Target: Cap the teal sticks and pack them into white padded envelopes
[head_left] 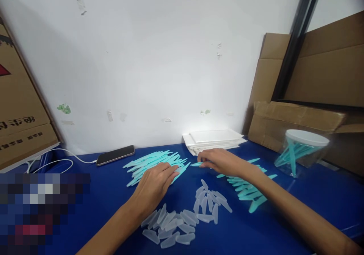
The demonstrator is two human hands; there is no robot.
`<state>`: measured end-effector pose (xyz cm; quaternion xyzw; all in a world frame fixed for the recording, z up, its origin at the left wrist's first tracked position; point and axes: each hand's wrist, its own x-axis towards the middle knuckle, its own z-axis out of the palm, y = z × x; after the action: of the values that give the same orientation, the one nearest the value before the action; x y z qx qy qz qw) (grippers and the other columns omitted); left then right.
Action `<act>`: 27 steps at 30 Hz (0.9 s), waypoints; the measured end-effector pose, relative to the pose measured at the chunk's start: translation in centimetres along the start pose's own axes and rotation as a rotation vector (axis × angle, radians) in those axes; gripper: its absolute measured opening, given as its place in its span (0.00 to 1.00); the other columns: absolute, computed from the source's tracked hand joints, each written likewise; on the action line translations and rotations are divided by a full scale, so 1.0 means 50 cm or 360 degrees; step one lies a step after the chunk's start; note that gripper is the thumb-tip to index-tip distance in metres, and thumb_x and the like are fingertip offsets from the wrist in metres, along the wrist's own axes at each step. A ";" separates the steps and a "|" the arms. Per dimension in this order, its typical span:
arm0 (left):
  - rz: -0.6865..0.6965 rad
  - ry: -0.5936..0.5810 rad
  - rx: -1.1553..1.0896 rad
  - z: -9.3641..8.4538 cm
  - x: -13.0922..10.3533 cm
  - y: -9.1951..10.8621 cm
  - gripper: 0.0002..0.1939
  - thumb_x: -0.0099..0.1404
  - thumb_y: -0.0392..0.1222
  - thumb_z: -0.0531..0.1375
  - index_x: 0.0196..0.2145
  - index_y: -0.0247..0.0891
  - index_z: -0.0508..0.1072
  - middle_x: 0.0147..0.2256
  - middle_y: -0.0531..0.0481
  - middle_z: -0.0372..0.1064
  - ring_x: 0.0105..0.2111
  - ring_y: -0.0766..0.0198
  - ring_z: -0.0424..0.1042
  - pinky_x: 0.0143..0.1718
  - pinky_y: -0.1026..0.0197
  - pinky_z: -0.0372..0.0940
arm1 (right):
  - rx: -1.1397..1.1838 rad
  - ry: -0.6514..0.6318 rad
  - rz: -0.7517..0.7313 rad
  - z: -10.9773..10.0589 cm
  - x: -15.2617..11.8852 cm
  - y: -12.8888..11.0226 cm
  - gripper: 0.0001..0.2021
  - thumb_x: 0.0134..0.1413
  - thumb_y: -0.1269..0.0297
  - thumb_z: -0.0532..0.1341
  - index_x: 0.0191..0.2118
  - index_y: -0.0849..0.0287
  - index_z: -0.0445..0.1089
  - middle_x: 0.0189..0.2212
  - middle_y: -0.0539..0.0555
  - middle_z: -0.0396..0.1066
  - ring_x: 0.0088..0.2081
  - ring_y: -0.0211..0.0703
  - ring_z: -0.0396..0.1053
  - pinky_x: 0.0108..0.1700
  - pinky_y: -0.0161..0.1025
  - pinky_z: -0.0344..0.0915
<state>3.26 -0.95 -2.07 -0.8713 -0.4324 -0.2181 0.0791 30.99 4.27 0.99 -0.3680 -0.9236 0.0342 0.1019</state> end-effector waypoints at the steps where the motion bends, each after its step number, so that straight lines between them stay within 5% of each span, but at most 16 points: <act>1: -0.0004 0.0009 0.0006 -0.001 0.000 0.001 0.18 0.76 0.43 0.47 0.51 0.40 0.74 0.38 0.45 0.76 0.38 0.58 0.74 0.36 0.59 0.66 | -0.0033 -0.0013 -0.0011 0.005 0.002 0.001 0.06 0.66 0.61 0.58 0.43 0.55 0.70 0.38 0.53 0.76 0.38 0.45 0.72 0.34 0.37 0.58; 6: -0.0049 0.0010 -0.0014 -0.004 0.001 0.006 0.20 0.76 0.44 0.46 0.43 0.40 0.77 0.33 0.47 0.74 0.34 0.59 0.73 0.33 0.60 0.64 | -0.0215 0.0011 0.0034 0.013 0.004 0.023 0.03 0.62 0.63 0.64 0.40 0.55 0.71 0.35 0.52 0.76 0.37 0.45 0.73 0.33 0.36 0.56; 15: -0.0234 0.0065 -0.0230 0.003 0.001 0.007 0.15 0.74 0.41 0.48 0.46 0.41 0.75 0.40 0.49 0.78 0.38 0.58 0.76 0.39 0.58 0.68 | -0.0123 0.0276 -0.0142 0.005 0.003 -0.034 0.20 0.73 0.53 0.45 0.49 0.54 0.72 0.40 0.55 0.75 0.40 0.45 0.72 0.39 0.38 0.61; 27: -0.0273 0.0081 -0.0373 -0.006 0.000 0.017 0.16 0.75 0.43 0.46 0.47 0.43 0.72 0.39 0.50 0.78 0.37 0.60 0.77 0.34 0.61 0.67 | -0.0239 0.0300 -0.0228 0.026 0.009 -0.052 0.19 0.72 0.52 0.47 0.51 0.55 0.71 0.39 0.56 0.71 0.39 0.44 0.69 0.36 0.37 0.61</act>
<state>3.86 -1.57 -1.76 -0.8286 -0.4748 -0.2950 -0.0311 28.61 2.71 0.16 -0.3093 -0.9338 -0.0771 0.1625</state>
